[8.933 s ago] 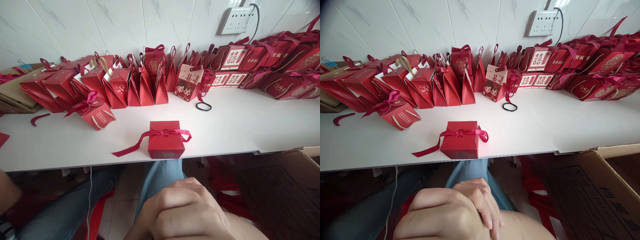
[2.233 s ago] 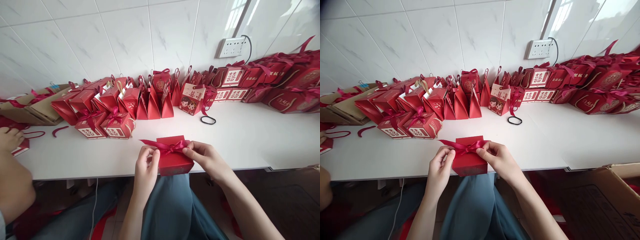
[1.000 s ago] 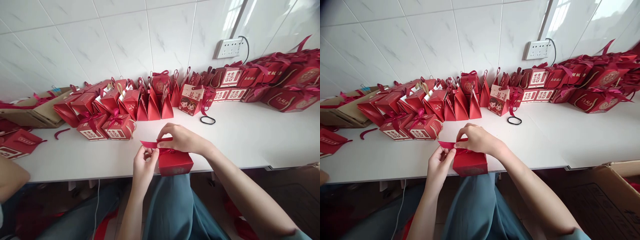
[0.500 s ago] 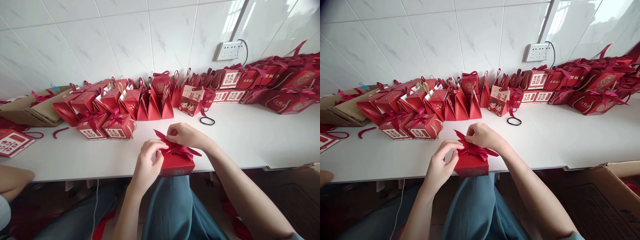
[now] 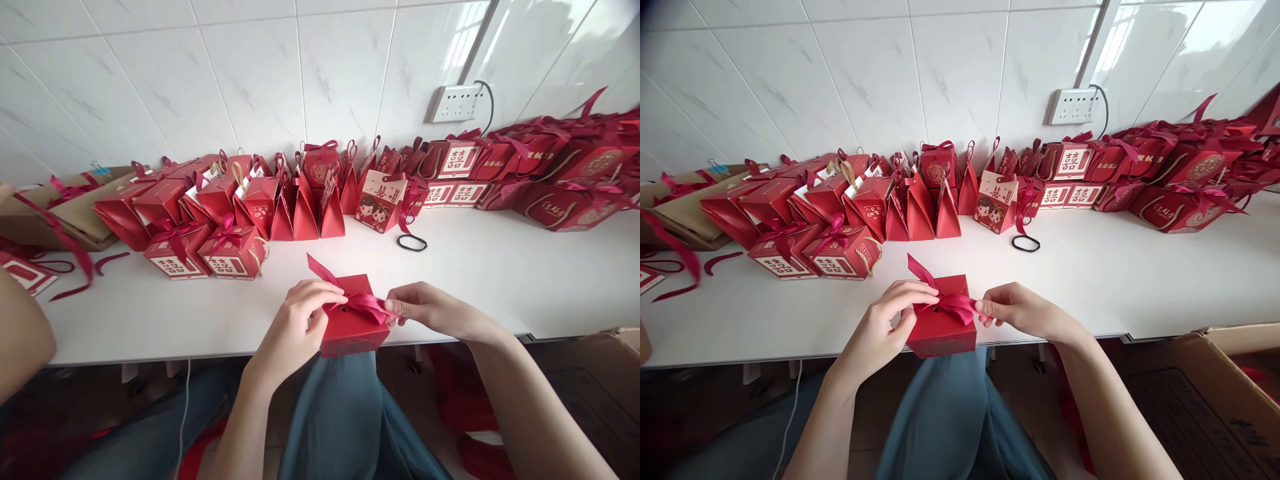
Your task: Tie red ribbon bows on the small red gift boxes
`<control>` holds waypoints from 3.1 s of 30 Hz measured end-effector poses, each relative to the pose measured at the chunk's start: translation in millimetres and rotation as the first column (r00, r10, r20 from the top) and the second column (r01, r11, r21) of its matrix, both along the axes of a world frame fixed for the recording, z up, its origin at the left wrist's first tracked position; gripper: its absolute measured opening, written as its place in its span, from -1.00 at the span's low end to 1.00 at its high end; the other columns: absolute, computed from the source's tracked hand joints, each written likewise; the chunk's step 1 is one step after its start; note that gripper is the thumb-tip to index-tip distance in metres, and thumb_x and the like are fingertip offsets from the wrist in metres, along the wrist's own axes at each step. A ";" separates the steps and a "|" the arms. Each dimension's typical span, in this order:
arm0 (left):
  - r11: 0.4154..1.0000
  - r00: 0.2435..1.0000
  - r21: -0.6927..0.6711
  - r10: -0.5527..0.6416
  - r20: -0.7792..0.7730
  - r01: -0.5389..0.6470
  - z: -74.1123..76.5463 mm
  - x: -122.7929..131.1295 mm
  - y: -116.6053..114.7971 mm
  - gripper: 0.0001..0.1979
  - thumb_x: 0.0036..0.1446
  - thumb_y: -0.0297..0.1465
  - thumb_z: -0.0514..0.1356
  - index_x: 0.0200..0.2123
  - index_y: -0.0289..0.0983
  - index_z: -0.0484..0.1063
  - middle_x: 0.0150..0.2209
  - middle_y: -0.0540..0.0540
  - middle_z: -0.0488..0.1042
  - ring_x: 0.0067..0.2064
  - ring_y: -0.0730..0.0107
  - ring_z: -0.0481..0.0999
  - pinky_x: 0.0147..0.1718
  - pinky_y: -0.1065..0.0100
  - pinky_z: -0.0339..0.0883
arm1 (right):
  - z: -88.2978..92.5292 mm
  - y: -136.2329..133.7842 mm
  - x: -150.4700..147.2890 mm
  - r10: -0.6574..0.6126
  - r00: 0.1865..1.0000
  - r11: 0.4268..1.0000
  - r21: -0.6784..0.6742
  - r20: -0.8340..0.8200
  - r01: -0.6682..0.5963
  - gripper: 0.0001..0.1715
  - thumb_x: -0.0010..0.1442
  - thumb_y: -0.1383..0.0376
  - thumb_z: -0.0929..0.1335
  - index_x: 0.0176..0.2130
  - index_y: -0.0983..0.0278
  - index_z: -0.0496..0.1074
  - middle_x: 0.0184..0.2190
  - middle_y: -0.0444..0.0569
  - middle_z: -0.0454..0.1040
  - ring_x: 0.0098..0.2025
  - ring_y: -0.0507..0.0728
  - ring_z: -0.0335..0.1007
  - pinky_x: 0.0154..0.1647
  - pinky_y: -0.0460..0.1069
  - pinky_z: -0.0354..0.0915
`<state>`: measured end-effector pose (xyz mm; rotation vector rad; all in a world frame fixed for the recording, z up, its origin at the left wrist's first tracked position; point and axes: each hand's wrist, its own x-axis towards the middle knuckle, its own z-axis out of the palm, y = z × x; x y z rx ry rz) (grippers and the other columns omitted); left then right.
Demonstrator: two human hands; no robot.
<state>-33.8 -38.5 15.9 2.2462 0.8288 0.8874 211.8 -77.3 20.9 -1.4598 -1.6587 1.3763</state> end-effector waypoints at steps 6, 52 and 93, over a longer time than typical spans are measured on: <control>0.999 0.999 -0.018 -0.038 -0.025 0.038 2.6 -3.0 6.5 -0.56 0.07 -0.68 -0.05 -0.14 -0.17 0.45 0.00 -0.04 0.45 0.11 0.34 0.36 0.08 0.28 0.30 | 9.4 20.6 -9.0 -0.262 0.961 0.952 0.141 -0.092 0.273 -0.60 0.04 0.00 0.41 -0.46 0.30 0.42 -0.49 -0.08 0.41 -0.40 0.05 0.27 -0.34 -0.03 0.22; 0.940 0.934 -0.123 -0.289 0.211 0.318 -22.8 -6.7 33.6 -0.53 0.12 -0.37 0.07 0.12 -0.22 0.34 0.16 -0.18 0.31 0.22 0.06 0.25 0.19 0.06 0.16 | -27.0 7.1 -16.1 -0.101 0.830 0.994 -0.097 -0.548 0.058 -0.56 0.02 0.08 0.46 -0.54 0.29 0.26 -0.61 -0.22 0.13 -0.54 -0.05 -0.05 -0.49 -0.08 -0.07; 0.774 0.873 -0.621 0.216 0.437 0.120 -45.5 -6.0 -6.3 -0.64 0.14 -0.18 0.13 -0.56 -0.25 0.12 -0.53 0.05 0.13 -0.48 0.49 0.07 -0.47 0.42 0.03 | -49.0 7.8 -32.4 -0.280 0.594 0.960 -0.221 -0.754 0.172 -0.39 -0.12 0.09 0.50 -0.64 0.24 0.01 -0.67 -0.31 -0.20 -0.63 -0.08 -0.31 -0.61 -0.09 -0.21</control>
